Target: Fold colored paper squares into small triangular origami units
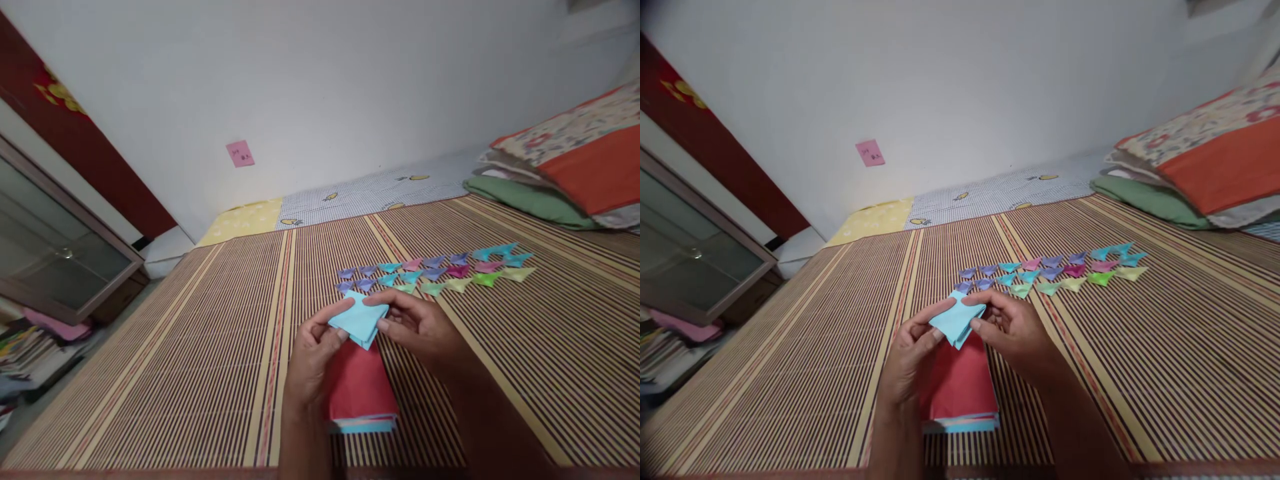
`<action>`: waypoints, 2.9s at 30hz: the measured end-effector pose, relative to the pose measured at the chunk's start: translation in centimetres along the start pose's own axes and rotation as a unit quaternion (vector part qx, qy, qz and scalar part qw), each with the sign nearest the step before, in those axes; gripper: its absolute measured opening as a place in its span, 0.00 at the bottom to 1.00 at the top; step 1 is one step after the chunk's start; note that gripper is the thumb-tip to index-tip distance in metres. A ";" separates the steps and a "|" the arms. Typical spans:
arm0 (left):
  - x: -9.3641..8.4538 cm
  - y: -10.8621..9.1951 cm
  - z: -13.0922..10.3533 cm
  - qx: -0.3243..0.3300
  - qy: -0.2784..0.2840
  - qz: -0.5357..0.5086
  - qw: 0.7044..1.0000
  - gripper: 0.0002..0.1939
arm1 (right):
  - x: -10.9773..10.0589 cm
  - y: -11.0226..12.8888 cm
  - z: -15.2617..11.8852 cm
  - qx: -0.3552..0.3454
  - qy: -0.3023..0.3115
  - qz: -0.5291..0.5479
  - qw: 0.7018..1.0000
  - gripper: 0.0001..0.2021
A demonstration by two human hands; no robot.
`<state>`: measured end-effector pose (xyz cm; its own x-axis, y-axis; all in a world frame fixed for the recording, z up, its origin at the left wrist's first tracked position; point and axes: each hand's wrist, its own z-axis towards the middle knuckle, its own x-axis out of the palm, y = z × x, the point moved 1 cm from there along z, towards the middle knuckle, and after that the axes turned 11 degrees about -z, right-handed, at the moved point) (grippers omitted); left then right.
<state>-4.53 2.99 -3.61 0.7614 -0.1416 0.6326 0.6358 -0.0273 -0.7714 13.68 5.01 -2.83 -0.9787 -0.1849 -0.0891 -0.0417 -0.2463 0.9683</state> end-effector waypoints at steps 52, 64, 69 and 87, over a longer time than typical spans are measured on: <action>0.9 0.8 0.9 0.085 -0.189 0.040 0.978 0.15 | 1.0 -1.4 0.7 -0.030 -0.145 -0.054 0.987 0.10; 2.4 1.0 0.6 0.057 -0.103 0.105 0.987 0.14 | 1.0 -1.0 0.5 -0.008 -0.017 -0.083 0.996 0.14; 1.9 0.6 0.5 0.030 -0.092 0.139 0.986 0.15 | 0.4 -1.0 0.5 0.008 -0.048 -0.054 0.997 0.14; 1.5 0.8 0.4 0.053 -0.119 0.108 0.986 0.18 | 1.0 -1.2 0.3 0.010 0.008 -0.087 0.996 0.15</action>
<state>-2.85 3.17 -3.24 0.8808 0.1045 0.4619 0.4551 0.0827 -0.8866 12.66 5.42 -4.02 -0.9530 -0.1557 -0.2598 -0.2149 -0.2567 0.9423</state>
